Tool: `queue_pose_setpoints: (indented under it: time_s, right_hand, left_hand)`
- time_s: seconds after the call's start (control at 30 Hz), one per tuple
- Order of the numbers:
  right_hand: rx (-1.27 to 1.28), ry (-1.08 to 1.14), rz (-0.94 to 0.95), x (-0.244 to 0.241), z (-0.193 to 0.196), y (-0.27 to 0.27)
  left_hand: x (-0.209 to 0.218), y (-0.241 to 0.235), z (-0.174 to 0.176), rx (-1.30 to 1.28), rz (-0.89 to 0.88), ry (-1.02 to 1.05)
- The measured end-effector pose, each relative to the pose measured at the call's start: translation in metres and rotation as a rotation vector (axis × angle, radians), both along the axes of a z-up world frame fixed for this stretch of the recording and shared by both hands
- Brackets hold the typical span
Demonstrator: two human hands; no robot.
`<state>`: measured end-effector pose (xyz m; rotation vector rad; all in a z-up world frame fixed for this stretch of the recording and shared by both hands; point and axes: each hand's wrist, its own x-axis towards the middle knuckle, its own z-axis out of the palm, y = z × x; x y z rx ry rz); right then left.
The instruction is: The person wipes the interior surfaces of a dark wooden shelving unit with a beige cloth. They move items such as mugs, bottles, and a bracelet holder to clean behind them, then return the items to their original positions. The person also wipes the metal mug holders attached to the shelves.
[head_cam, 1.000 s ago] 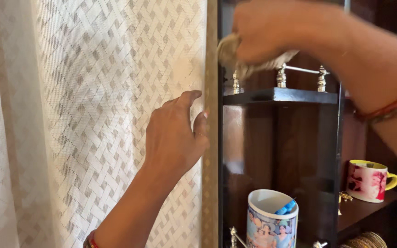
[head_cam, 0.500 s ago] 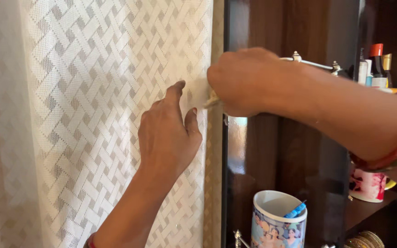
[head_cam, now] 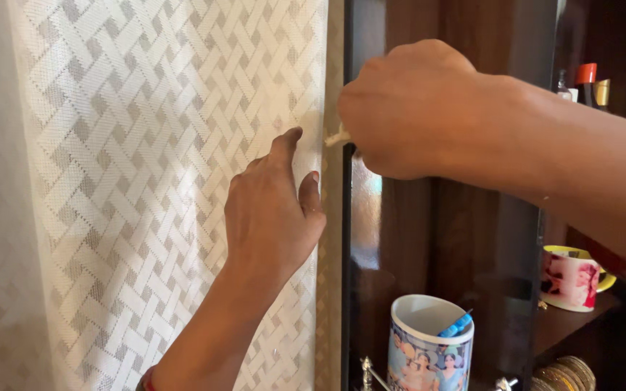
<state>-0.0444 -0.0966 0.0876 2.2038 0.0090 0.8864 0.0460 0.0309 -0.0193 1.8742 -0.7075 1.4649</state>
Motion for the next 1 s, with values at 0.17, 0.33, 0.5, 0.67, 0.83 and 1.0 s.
queue_pose_setpoints:
  time_s: [0.17, 0.33, 0.5, 0.67, 0.83, 1.0]
  right_hand:
    - [-0.039, -0.023, 0.064, -0.002, -0.014, -0.001]
    - [0.003, -0.051, -0.002, -0.006, 0.003, -0.019]
    - [0.185, -0.119, 0.264, -0.006, 0.056, -0.055]
    - [0.451, -0.308, 0.212, 0.015, 0.066, -0.096]
    - [0.629, -0.002, 0.127, 0.039, 0.064, -0.111]
    - [0.929, 0.312, 0.123, 0.053, 0.071, -0.139]
  left_hand:
    - [-0.008, -0.004, -0.001, 0.003, -0.001, -0.075]
    - [-0.011, -0.008, 0.000, 0.021, 0.006, -0.126]
    - [-0.010, -0.013, 0.003, 0.039, 0.011, -0.105]
    - [-0.015, -0.027, 0.008, 0.023, -0.053, -0.258]
    - [-0.021, -0.042, 0.013, 0.046, -0.138, -0.261]
    - [-0.015, -0.050, 0.011, 0.095, -0.138, -0.310]
